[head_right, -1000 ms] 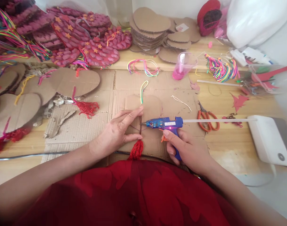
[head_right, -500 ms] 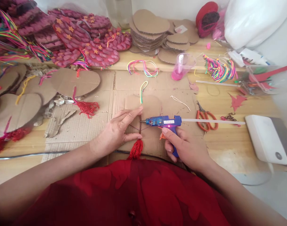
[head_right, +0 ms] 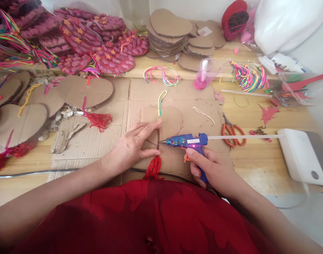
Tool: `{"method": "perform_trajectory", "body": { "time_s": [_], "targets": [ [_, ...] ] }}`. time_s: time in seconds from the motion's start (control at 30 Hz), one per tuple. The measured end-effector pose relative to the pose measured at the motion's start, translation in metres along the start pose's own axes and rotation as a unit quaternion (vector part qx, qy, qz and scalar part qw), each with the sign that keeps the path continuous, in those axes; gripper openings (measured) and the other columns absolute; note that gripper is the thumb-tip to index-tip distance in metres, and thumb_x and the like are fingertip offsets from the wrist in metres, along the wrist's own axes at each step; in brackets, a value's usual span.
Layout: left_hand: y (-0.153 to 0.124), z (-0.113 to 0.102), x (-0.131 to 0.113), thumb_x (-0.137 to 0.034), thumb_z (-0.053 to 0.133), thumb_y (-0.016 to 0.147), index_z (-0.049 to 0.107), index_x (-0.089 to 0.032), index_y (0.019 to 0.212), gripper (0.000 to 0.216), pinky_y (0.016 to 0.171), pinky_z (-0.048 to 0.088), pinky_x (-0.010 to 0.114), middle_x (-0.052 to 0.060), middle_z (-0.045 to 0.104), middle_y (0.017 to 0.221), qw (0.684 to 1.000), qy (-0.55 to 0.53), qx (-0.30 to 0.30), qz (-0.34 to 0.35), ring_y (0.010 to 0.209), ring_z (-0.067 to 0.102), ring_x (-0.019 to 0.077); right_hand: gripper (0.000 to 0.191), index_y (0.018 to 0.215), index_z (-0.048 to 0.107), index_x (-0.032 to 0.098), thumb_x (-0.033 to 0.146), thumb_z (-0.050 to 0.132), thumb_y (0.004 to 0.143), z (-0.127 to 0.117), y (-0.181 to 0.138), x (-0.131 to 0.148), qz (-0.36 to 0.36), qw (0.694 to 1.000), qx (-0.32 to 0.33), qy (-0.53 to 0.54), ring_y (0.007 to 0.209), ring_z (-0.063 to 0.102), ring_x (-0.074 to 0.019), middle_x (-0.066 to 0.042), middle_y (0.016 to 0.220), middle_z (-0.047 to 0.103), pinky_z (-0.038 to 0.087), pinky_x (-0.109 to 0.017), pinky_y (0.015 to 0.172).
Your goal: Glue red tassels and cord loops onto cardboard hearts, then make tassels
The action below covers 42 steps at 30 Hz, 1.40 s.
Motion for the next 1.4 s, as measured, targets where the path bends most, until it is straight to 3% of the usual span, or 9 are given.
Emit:
{"method": "perform_trajectory", "body": {
  "time_s": [0.37,0.67,0.97,1.4],
  "targets": [
    [0.001,0.0,-0.001,-0.037,0.078,0.08,0.032,-0.017,0.151,0.087,0.107,0.049,0.043,0.014,0.062,0.134,1.0,-0.002,0.004,-0.004,0.126,0.055,0.0261,0.037,0.086,0.052,0.023,0.06,0.058,0.089,0.0,0.017,0.005,-0.05,0.995,-0.013,0.088,0.036,0.039,-0.0075,0.008,0.054,0.046,0.024,-0.02,0.036],
    [0.0,0.0,0.0,-0.037,0.078,0.081,0.03,-0.021,0.153,0.089,0.108,0.048,0.045,0.014,0.06,0.138,1.0,-0.006,0.004,-0.002,0.128,0.054,0.0265,0.056,0.059,0.044,0.02,0.065,0.049,0.093,0.001,-0.008,0.0,0.016,1.0,-0.002,-0.025,0.039,0.035,-0.0072,0.004,0.043,0.043,0.023,-0.021,0.04],
    [0.0,-0.001,0.0,-0.035,0.079,0.081,0.028,-0.022,0.154,0.091,0.108,0.048,0.046,0.013,0.061,0.136,1.0,-0.011,0.01,-0.005,0.128,0.054,0.0262,0.056,0.06,0.043,0.023,0.071,0.052,0.087,0.002,0.001,-0.007,0.018,0.998,0.041,0.037,0.033,0.031,-0.0083,0.005,0.04,0.04,0.018,-0.023,0.035],
    [0.001,0.0,-0.001,-0.036,0.078,0.081,0.031,-0.018,0.152,0.087,0.108,0.048,0.045,0.014,0.061,0.136,1.0,0.0,0.018,-0.007,0.127,0.054,0.0262,0.046,0.079,0.049,0.024,0.069,0.055,0.086,0.002,0.009,-0.001,-0.003,1.0,-0.01,0.022,0.031,0.034,-0.0088,0.007,0.046,0.046,0.021,-0.024,0.031]
  ]
}}
Point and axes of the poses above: each hand's wrist, its own y-axis towards the middle knuckle, its own z-axis out of the palm, x = y × z, the point moved 5 cm from there along y, towards the middle knuckle
